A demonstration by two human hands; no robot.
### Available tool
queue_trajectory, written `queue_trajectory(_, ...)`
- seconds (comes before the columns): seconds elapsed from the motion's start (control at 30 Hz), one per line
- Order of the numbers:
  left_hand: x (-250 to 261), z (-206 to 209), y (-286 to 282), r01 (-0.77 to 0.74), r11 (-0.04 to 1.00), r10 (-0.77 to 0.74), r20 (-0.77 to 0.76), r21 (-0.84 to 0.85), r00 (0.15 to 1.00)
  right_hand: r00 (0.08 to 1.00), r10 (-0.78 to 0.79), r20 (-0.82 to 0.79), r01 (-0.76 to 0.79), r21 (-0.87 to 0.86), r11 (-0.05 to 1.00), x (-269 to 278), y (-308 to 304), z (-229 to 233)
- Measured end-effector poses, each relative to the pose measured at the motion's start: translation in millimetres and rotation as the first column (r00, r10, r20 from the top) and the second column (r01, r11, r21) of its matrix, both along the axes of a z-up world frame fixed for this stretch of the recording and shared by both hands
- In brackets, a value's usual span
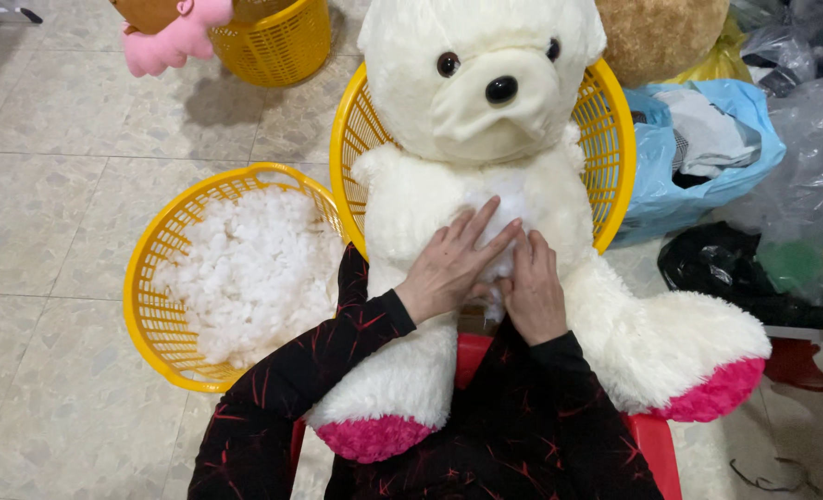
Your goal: The person repeatedly takes handfuls of white stuffing from a yellow basket and inserts them into the torso of a large white teddy bear. They press and distribute the stuffing inside the bear's body throughout the clip.
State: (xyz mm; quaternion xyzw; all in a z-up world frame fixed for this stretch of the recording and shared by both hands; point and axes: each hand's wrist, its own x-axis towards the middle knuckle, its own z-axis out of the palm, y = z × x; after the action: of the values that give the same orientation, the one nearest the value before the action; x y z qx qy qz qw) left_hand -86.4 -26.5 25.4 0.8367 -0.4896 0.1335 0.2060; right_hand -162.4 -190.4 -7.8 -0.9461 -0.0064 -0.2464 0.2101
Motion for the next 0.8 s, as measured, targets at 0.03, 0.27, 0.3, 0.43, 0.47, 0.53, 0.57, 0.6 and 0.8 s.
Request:
queue_trajectory(0.03, 1.9, -8.8, -4.6, -0.012, 1.0, 0.013, 0.069, -0.021, 0.998, 0.999, 0.008, -0.032, -0.007, 0.04, 0.999, 4.4, -4.3, -7.2)
queue_trajectory(0.27, 51.9, -78.6, -35.8, -0.071, 0.994, 0.057, 0.173, 0.077, 0.983, 0.998, 0.06, 0.015, -0.059, -0.062, 0.996, 45.1, -37.7, -52.3)
queue_trajectory(0.3, 59.0, -84.1, -37.9, -0.088, 0.993, 0.071, 0.197, 0.078, 0.978, 0.999, 0.043, 0.014, -0.041, -0.08, 0.996, 48.2, -40.0, -56.0)
queue_trajectory(0.43, 73.1, -91.0, -44.8, -0.215, 0.97, 0.193, 0.186, 0.11, 0.963, 0.999, -0.01, -0.052, 0.006, -0.077, 0.997, 46.0, -45.2, -56.4)
queue_trajectory(0.47, 73.3, -87.9, -45.7, -0.217, 0.969, 0.192, 0.189, 0.12, 0.963, 0.999, 0.002, -0.042, -0.004, -0.051, 0.999, 42.7, -44.4, -51.3)
queue_trajectory(0.53, 63.7, -81.4, -42.8, -0.193, 0.973, 0.178, 0.122, 0.127, 0.976, 0.997, 0.053, -0.053, -0.05, 0.048, 0.998, 27.8, -43.4, -35.8)
queue_trajectory(0.57, 60.8, -74.7, -37.9, -0.174, 0.978, 0.167, 0.064, 0.117, 0.984, 0.994, 0.097, -0.057, -0.089, 0.119, 0.989, 22.9, -42.6, -24.3)
queue_trajectory(0.6, 58.8, -66.5, -32.6, -0.155, 0.982, 0.155, 0.006, 0.106, 0.988, 0.988, 0.141, -0.059, -0.128, 0.189, 0.974, 19.1, -42.0, -11.7)
queue_trajectory(0.8, 47.7, -15.1, 13.9, 0.218, 0.97, -0.235, -0.177, -0.111, 0.956, 0.957, 0.018, -0.291, -0.011, 0.025, 1.0, 11.4, -33.6, 41.9)
